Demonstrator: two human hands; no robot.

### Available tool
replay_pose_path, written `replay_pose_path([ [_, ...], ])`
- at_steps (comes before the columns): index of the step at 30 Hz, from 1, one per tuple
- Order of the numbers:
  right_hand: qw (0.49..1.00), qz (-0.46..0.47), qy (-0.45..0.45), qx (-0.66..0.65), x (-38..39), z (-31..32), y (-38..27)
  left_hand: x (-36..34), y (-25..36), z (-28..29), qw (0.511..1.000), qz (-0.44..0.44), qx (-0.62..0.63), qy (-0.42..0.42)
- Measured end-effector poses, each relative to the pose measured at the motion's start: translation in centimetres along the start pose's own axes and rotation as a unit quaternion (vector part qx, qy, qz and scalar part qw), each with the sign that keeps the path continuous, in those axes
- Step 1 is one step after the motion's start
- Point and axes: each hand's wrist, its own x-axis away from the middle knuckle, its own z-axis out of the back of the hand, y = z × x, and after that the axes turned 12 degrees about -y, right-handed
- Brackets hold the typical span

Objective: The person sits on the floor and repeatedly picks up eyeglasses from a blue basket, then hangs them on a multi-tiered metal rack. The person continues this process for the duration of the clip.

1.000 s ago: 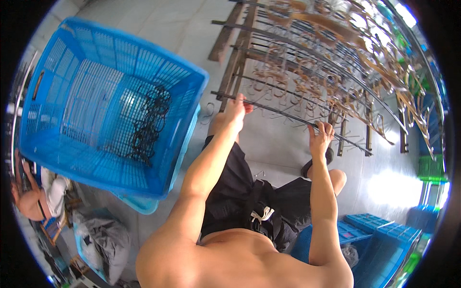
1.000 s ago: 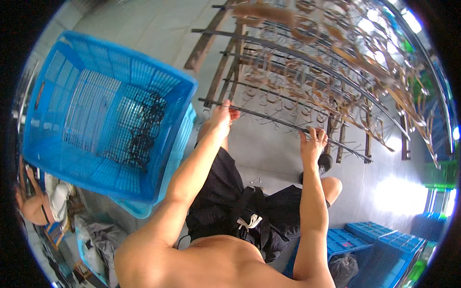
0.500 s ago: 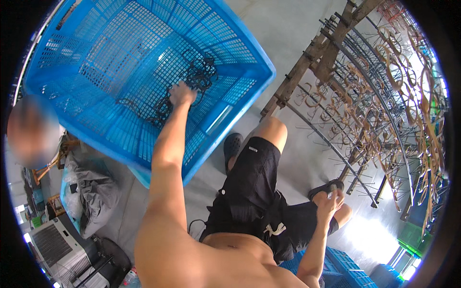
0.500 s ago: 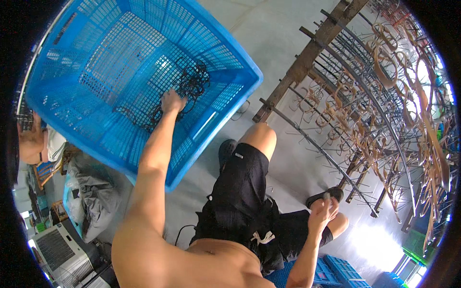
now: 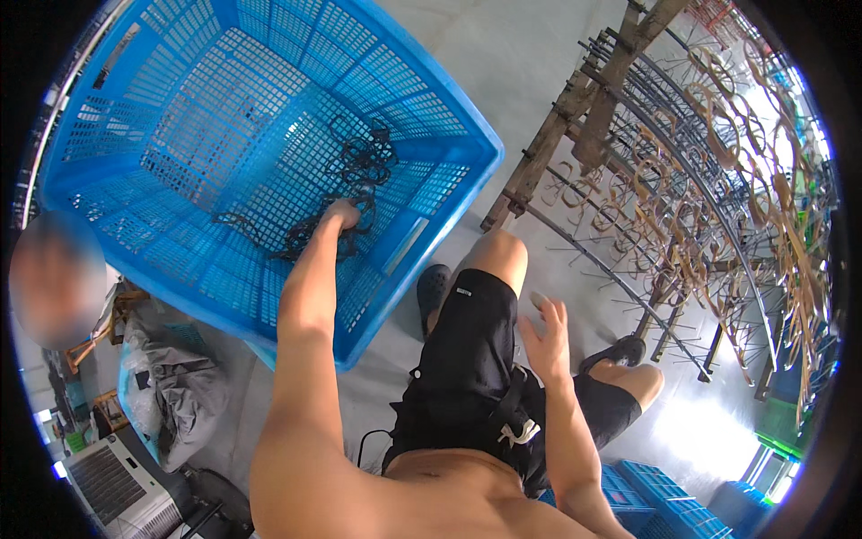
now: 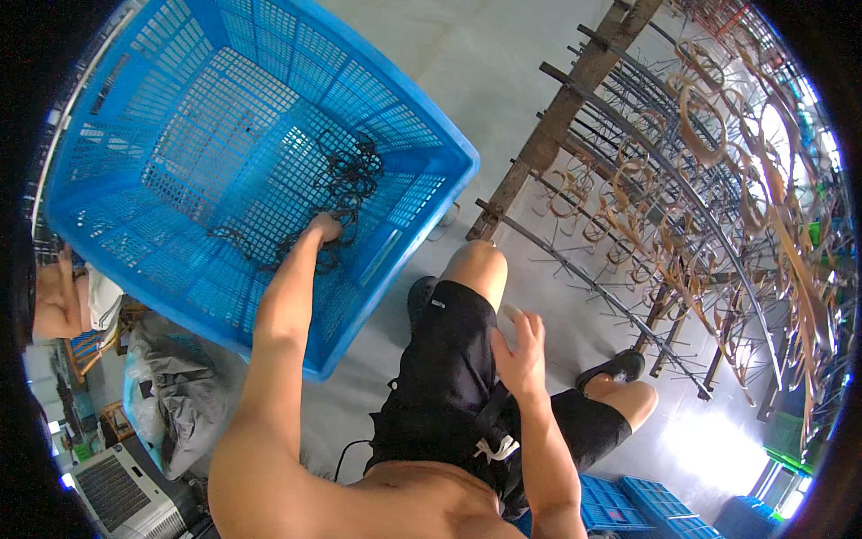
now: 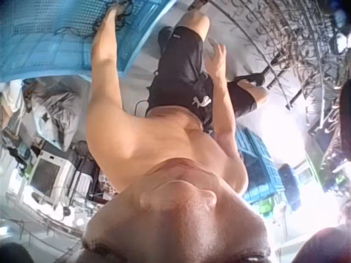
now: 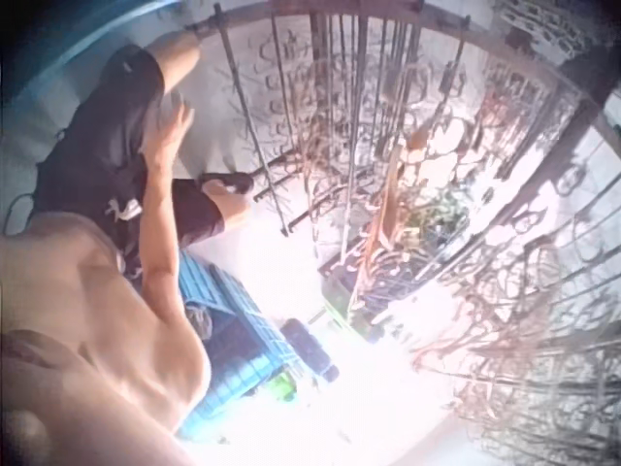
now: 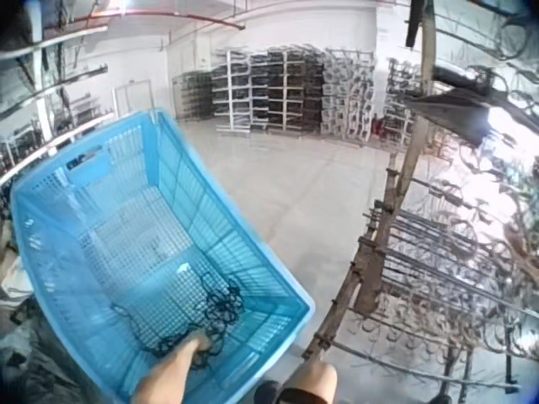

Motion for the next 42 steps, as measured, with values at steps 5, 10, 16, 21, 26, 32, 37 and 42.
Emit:
replay_pose_path([
  [5, 0.968, 0.083, -0.104, -0.212, -3.6, -2.9, -4.6, 9.9, 4.2, 2.7, 0.941, -0.167, 0.293, -0.020],
  [10, 0.938, 0.138, -0.056, -0.313, -9.0, -7.1, -10.8, 17.9, 8.5, 1.3, 0.897, -0.301, 0.262, 0.189],
  [16, 0.938, 0.106, 0.046, -0.328, -8.3, -4.1, -12.0, 26.0, 12.2, -2.5, 0.852, -0.362, 0.378, -0.016],
  [21, 0.954, 0.090, 0.086, -0.273, -0.5, 2.0, -5.7, 29.0, 17.5, -10.1, 0.676, -0.467, 0.445, -0.357],
  [26, 0.881, -0.013, 0.142, -0.452, 9.2, 6.6, 1.5, 31.4, 20.3, -18.8, 0.564, -0.305, 0.531, -0.554],
  [32, 0.650, -0.009, 0.645, -0.401, 18.9, 18.0, 14.0, 32.8, 21.0, -23.9, 0.626, -0.166, 0.452, -0.613],
  [37, 0.552, 0.046, 0.717, -0.424, 17.7, 25.1, 22.3, 33.9, 21.7, -25.4, 0.753, -0.231, 0.139, -0.600],
  [42, 0.589, 0.033, 0.633, -0.501, 15.5, 24.9, 25.0, 35.4, 22.8, -26.3, 0.750, -0.307, 0.156, -0.565],
])
